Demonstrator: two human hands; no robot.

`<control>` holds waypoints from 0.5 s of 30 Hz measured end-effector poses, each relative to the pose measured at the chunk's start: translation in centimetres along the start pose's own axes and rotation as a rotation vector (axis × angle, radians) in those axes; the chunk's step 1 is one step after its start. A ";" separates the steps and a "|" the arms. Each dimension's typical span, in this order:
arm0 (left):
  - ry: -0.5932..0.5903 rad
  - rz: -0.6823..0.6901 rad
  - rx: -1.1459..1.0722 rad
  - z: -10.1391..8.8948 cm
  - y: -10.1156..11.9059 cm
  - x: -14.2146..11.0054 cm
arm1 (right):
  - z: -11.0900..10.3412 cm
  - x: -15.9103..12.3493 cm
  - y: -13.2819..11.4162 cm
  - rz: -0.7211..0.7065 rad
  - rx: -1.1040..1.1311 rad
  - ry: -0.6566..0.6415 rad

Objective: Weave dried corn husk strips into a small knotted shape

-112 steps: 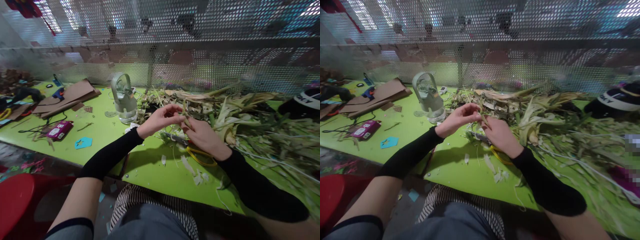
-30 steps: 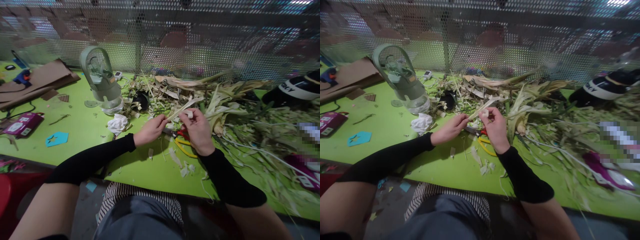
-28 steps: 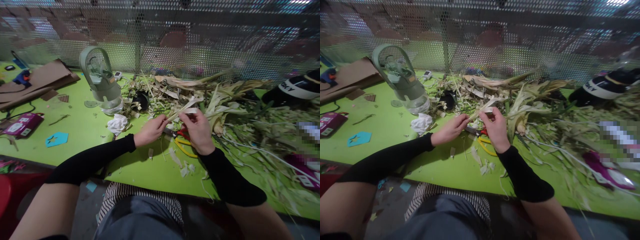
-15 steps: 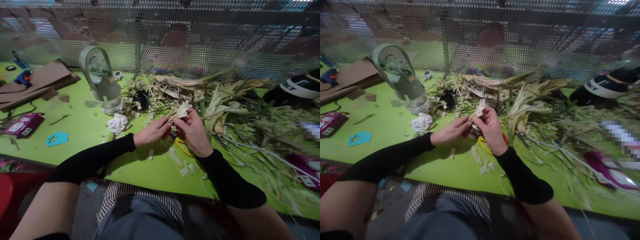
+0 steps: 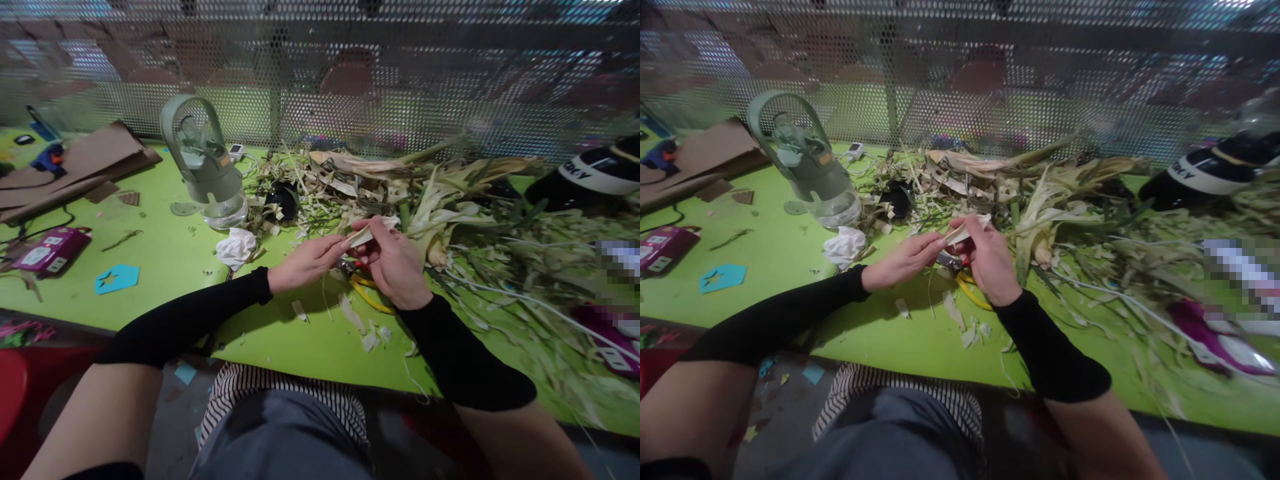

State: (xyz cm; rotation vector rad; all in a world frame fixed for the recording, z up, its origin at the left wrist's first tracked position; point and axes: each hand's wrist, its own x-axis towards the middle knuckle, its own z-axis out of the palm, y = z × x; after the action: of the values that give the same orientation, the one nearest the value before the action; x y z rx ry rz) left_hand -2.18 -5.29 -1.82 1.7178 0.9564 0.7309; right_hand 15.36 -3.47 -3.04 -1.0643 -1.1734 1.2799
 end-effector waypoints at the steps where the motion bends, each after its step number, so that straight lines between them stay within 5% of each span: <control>1: -0.011 0.000 0.001 0.0 -0.1 0.1 | 0.0 0.1 0.0 -0.007 -0.015 0.010; 8: -0.066 -0.121 -0.094 0.2 -0.6 0.8 | 0.0 -0.2 0.0 0.019 -0.092 0.067; 15: 0.025 -0.012 -0.020 0.0 0.7 0.6 | 0.7 -0.1 -0.7 0.053 -0.150 0.012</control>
State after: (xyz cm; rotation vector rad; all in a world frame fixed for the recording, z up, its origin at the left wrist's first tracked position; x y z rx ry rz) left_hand -1.74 -4.93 -1.12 1.6875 0.9724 0.7534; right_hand 14.80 -3.64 -2.25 -1.2180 -1.2549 1.2395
